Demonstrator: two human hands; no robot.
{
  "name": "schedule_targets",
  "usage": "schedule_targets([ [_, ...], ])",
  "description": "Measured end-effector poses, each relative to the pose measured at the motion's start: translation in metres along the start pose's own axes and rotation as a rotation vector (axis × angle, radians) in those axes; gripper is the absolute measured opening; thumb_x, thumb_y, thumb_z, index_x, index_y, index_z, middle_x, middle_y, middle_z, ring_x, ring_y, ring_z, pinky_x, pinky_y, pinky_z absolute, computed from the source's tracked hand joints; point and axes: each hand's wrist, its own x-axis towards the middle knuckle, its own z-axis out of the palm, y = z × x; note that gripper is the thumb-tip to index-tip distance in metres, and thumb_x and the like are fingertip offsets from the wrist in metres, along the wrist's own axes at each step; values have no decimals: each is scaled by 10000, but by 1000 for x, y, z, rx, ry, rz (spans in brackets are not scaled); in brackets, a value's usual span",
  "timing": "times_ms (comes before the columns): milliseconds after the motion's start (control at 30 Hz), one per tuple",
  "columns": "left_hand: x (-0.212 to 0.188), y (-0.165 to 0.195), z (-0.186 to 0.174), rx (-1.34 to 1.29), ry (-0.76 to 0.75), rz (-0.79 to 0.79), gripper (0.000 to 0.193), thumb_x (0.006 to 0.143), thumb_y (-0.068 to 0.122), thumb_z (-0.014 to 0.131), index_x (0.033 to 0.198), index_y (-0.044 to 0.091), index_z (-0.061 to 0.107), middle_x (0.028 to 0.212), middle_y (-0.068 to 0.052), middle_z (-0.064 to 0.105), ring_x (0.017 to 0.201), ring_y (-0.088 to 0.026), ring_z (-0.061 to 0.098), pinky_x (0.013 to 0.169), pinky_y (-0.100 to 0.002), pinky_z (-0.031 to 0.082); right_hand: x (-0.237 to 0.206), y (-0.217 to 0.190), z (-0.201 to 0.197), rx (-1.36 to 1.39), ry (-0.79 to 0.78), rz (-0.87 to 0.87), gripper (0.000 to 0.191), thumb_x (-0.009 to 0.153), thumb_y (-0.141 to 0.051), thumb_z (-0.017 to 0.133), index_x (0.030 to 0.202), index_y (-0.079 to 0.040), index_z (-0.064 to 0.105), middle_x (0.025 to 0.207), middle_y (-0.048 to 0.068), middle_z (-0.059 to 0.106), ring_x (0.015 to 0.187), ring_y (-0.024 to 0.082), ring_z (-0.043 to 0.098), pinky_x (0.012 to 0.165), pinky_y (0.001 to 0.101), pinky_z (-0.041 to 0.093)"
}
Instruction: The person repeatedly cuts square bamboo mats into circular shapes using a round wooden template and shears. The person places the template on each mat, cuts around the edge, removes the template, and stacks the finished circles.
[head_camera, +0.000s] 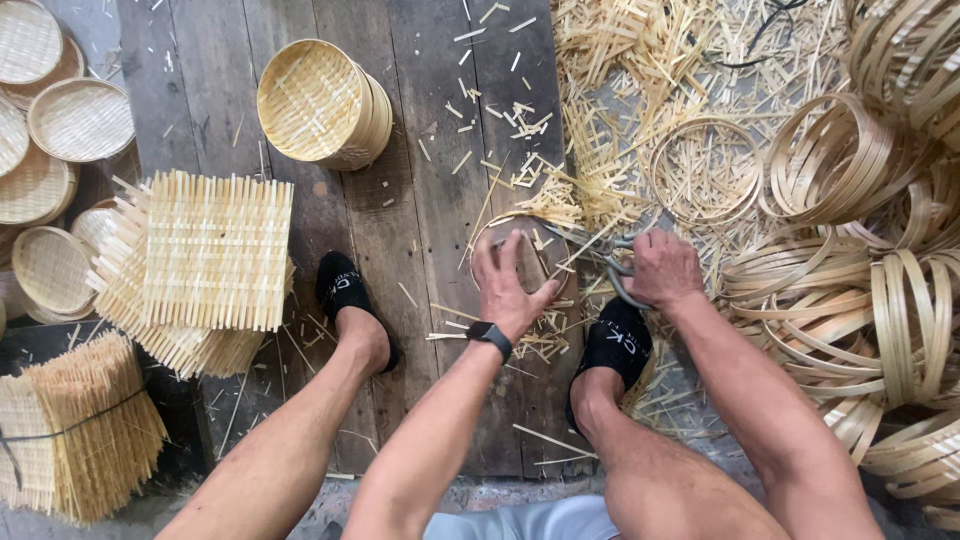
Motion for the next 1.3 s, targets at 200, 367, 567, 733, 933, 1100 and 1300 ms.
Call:
schedule_targets([
  [200,2,-6,-4,34,-82,171,956,639,228,878,1484,160,436,1576,-224,298,1474,-481,263,1224,-547,303,5,-5,6,-71,-20,-17,255,960,-311,673,941,-59,634,833,83,604,743,207,595,579,353,546],
  [367,-1,-5,-14,-60,-96,43,869,629,199,864,1433,266,539,1515,-279,285,1407,-502,321,1175,-523,352,0,6,12,26,136,-50,315,836,-362,715,877,-63,624,828,97,562,741,198,531,602,376,502],
  [567,7,-4,-23,-34,-244,79,873,582,127,847,1390,304,570,1558,-273,270,1410,-485,346,1177,-507,361,6,-7,5,-114,6,-11,297,852,-355,681,904,-68,622,831,87,582,743,205,577,631,362,533],
  [733,11,-11,-30,-66,-245,135,841,574,81,819,1356,292,594,1569,-217,320,1430,-460,367,1193,-505,359,3,7,-6,60,-241,75,284,1056,-358,563,977,-93,624,857,81,596,753,202,611,666,381,545],
  [933,18,-8,-37,-16,-355,216,815,582,53,815,1332,305,618,1595,-150,335,1455,-418,364,1217,-517,334,7,0,-5,-65,193,-111,494,711,-532,698,816,-55,623,708,88,571,610,198,549,537,357,518],
  [1100,26,-15,-39,28,-488,211,802,571,55,800,1315,311,641,1597,-107,336,1447,-401,365,1181,-531,329,7,3,-5,-7,-291,42,314,1040,-404,566,973,-103,622,865,61,622,736,188,627,701,353,540],
  [1300,45,-58,-15,-388,-58,-73,639,849,306,768,1419,116,549,1400,-145,557,1298,-304,568,1095,-415,469,0,10,16,264,-151,428,568,875,-487,753,1080,21,605,989,142,582,912,255,576,809,420,525],
])
